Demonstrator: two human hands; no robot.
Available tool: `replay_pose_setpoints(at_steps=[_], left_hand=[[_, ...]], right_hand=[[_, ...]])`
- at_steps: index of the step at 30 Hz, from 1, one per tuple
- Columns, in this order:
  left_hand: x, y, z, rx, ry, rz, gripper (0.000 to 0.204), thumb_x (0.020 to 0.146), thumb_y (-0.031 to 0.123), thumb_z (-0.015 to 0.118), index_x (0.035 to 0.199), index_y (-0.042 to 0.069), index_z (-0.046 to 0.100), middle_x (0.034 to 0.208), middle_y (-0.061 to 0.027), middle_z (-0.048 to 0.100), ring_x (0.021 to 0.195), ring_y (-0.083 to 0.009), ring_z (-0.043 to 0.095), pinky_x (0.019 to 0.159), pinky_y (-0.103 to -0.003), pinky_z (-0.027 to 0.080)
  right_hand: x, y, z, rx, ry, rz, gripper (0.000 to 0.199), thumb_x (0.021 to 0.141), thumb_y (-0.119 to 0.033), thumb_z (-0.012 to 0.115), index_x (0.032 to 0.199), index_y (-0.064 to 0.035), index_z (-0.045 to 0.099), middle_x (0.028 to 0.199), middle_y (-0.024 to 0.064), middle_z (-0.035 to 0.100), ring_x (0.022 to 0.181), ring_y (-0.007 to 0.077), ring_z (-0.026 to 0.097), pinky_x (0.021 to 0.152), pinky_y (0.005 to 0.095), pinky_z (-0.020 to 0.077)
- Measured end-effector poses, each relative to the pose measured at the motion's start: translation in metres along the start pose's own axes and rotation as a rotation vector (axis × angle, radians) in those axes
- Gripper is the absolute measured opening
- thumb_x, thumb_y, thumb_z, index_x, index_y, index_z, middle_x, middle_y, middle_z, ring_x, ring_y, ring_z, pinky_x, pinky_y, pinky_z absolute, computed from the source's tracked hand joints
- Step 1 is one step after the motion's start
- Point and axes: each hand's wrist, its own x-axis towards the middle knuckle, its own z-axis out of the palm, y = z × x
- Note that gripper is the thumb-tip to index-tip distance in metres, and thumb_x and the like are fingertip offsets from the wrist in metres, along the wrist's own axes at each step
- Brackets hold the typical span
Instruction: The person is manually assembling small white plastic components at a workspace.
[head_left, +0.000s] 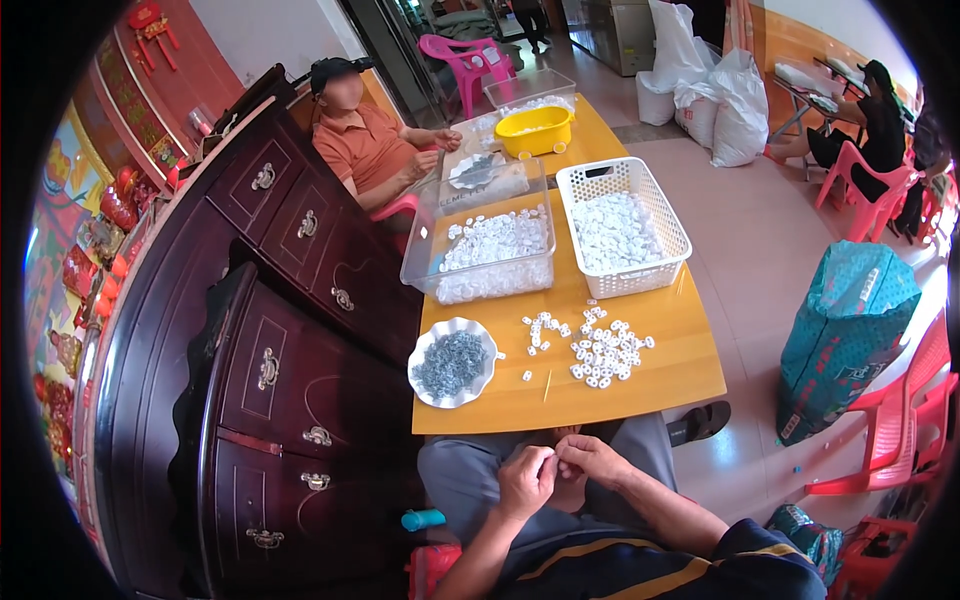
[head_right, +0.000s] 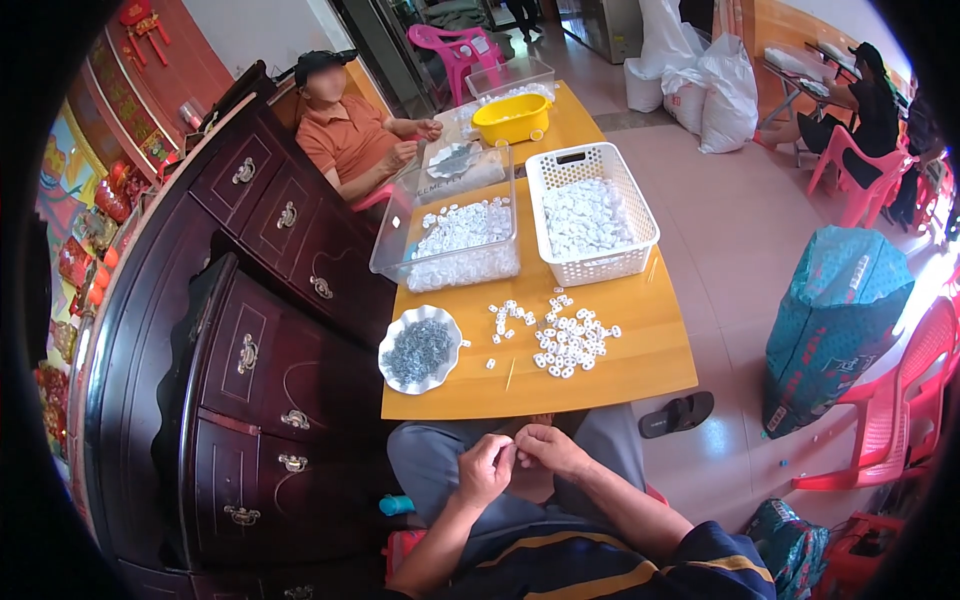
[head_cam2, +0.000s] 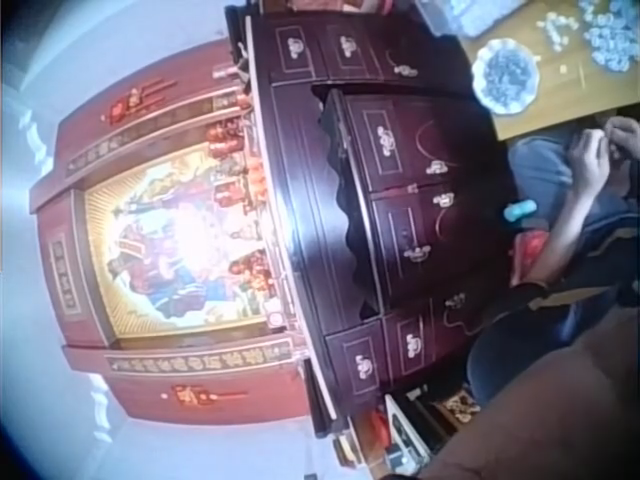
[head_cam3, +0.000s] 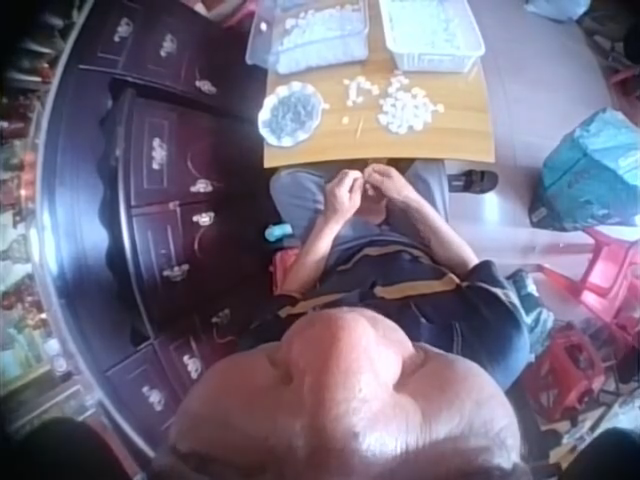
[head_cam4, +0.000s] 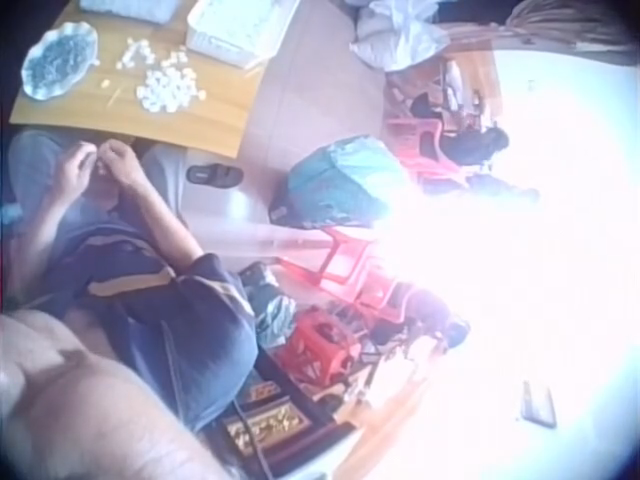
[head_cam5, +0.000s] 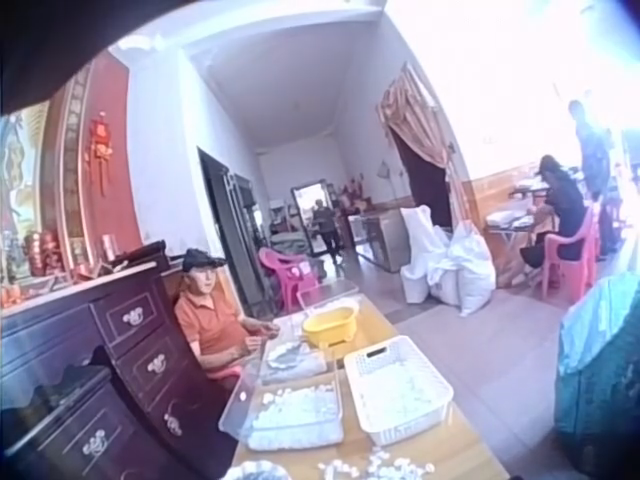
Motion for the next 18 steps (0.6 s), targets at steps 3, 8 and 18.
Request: replay_pose_setpoints(at_steps=[3,8,18], left_hand=[[0.0062,0.0022,-0.0002,0.036,-0.009,0.095,0.010,0.089,0.001,0.072,0.095,0.004,0.065,0.084,-0.0133,0.069,0.075,-0.0348,0.070,0.064,-0.039,0.055],[0.0111,0.0041,-0.0031,0.084,-0.010,0.158,0.013,0.086,-0.001,0.071,0.095,0.005,0.065,0.082,-0.0128,0.068,0.073,-0.0335,0.069,0.062,-0.040,0.056],[0.0064,-0.0022,-0.0034,0.042,-0.036,0.065,0.010,0.089,0.003,0.070,0.095,0.006,0.062,0.081,-0.0140,0.067,0.072,-0.0356,0.070,0.060,-0.041,0.055]], right_hand=[[0.0034,0.0065,-0.0083,0.203,-0.014,0.104,0.016,0.106,-0.019,0.057,0.101,-0.0063,0.065,0.082,0.0002,0.062,0.073,0.0100,0.060,0.067,0.0245,0.0523],[0.0028,0.0041,-0.0046,0.264,0.015,0.093,0.014,0.105,-0.021,0.060,0.100,-0.0086,0.065,0.080,0.0001,0.063,0.071,0.0108,0.061,0.066,0.0249,0.0521],[-0.0007,-0.0005,-0.0018,0.027,-0.007,-0.069,0.018,0.106,-0.023,0.062,0.098,-0.0070,0.066,0.084,-0.0016,0.065,0.076,0.0081,0.061,0.073,0.0236,0.0517]])
